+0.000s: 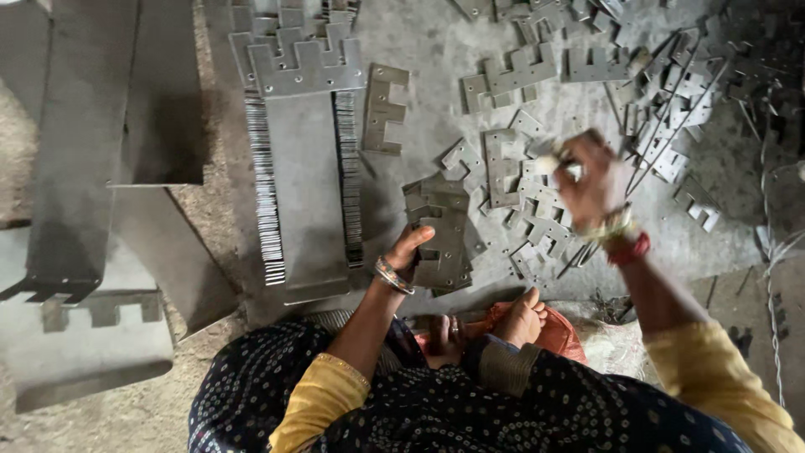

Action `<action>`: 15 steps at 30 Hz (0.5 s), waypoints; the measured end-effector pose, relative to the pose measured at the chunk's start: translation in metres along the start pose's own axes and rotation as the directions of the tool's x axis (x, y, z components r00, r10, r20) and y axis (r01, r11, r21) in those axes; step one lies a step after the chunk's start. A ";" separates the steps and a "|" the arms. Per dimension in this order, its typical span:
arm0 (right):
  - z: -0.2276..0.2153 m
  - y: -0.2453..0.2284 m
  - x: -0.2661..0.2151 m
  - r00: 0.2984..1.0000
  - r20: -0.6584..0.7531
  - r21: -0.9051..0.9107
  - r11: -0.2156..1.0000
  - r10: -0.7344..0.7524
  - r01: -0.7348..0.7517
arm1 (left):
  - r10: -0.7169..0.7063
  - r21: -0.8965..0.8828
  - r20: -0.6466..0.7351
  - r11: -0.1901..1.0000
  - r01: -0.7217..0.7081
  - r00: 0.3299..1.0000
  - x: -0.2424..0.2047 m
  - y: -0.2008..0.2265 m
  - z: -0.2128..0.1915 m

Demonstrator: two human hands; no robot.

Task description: The person sits on the floor and repeatedly picks up small metal brackets, rubs them with a white block, and places them into a stack. The person handles the parts one at a time and continues the process throughout the clip.

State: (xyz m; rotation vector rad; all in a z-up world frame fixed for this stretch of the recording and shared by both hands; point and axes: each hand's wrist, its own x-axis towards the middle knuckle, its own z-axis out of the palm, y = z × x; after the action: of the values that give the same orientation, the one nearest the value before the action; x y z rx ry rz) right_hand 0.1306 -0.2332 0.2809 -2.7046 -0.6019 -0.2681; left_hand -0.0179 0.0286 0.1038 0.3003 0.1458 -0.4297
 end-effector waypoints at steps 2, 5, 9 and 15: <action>-0.012 -0.064 -0.011 0.989 0.042 -0.088 0.985 -0.142 0.145 | 0.011 -0.017 0.002 1.000 -0.011 1.000 -0.002 0.005 0.009; -0.032 -0.131 -0.011 0.880 0.220 0.164 0.905 -0.422 0.393 | 0.016 -0.030 -0.017 0.999 -0.017 1.000 -0.009 0.009 0.022; -0.037 -0.166 -0.015 0.844 0.121 0.119 0.852 -0.523 0.511 | 0.024 -0.037 -0.024 0.999 -0.025 0.999 -0.013 0.013 0.034; -0.039 -0.155 -0.024 0.923 0.381 0.582 0.761 0.054 -0.285 | 0.168 0.157 -0.031 0.974 -0.162 0.985 -0.021 0.035 0.078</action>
State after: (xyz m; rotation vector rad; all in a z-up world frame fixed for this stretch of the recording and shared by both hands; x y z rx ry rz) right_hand 0.0366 -0.1257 0.3572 -2.1189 -0.4212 0.4088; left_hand -0.0158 0.0420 0.1909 0.4711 0.1295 -0.2696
